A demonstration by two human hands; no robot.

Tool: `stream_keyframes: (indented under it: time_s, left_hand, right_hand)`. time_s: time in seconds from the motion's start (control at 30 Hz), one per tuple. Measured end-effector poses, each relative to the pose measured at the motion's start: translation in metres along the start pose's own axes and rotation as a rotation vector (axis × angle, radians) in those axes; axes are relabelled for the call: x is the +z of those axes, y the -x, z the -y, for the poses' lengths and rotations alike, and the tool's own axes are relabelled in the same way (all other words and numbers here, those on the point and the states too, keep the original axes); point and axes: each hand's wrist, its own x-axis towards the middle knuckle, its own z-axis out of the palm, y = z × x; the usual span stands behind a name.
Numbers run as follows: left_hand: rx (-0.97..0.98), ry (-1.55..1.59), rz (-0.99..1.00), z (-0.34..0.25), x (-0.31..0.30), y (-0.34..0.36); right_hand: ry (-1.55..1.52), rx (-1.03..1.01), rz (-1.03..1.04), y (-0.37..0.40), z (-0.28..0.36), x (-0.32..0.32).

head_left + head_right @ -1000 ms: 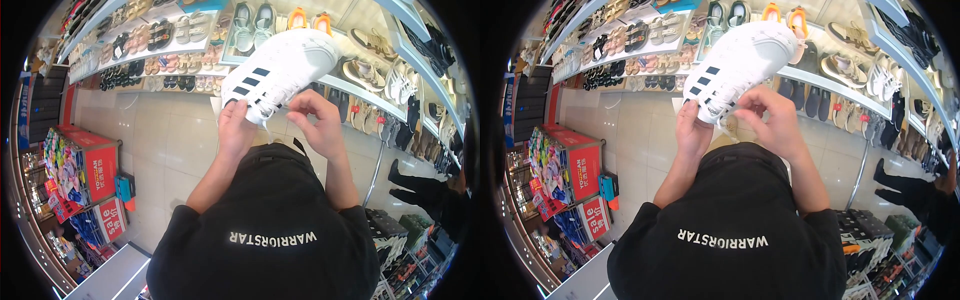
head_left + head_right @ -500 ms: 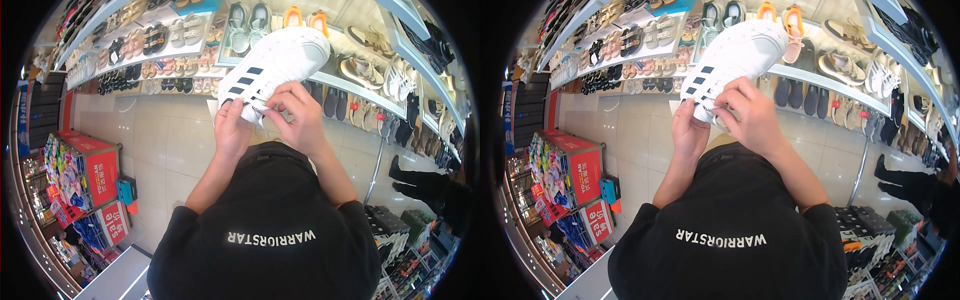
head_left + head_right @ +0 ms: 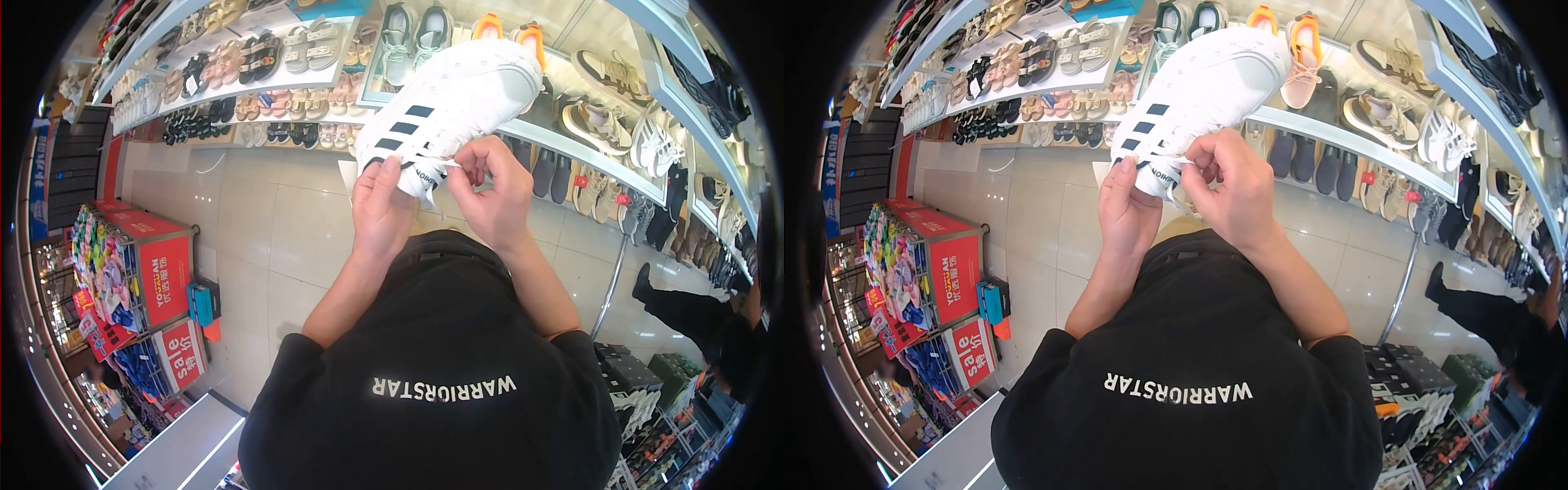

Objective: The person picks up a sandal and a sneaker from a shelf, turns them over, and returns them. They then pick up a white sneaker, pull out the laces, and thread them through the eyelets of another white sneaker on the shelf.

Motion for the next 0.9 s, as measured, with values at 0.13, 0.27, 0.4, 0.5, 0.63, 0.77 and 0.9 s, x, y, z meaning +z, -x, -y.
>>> stream_keyframes:
  time_s: [0.13, 0.27, 0.4, 0.5, 0.63, 0.77, 0.9]
  left_hand:
    - [-0.009, -0.045, 0.023, 0.005, -0.005, -0.003]
    - [-0.006, -0.104, 0.01, 0.003, 0.0, -0.007]
    - [-0.003, 0.015, -0.007, -0.002, 0.002, -0.014]
    - [0.037, 0.143, -0.012, -0.011, 0.002, -0.02]
    - [0.091, 0.275, 0.123, -0.027, -0.001, -0.027]
    - [0.231, 0.293, 0.182, -0.049, 0.01, -0.043]
    - [0.394, 0.268, 0.237, -0.074, 0.015, -0.061]
  right_hand:
    - [-0.002, 0.019, -0.008, -0.001, 0.0, -0.002]
    - [0.015, 0.037, 0.009, -0.004, 0.0, -0.003]
    - [-0.031, 0.054, 0.052, -0.011, 0.002, -0.008]
    - [-0.062, 0.117, 0.144, -0.012, -0.006, -0.012]
    - [-0.037, -0.036, 0.456, -0.005, -0.004, 0.011]
    - [-0.418, 0.202, 0.767, -0.005, 0.002, 0.018]
    - [-1.204, 0.452, 0.909, -0.002, 0.0, 0.018]
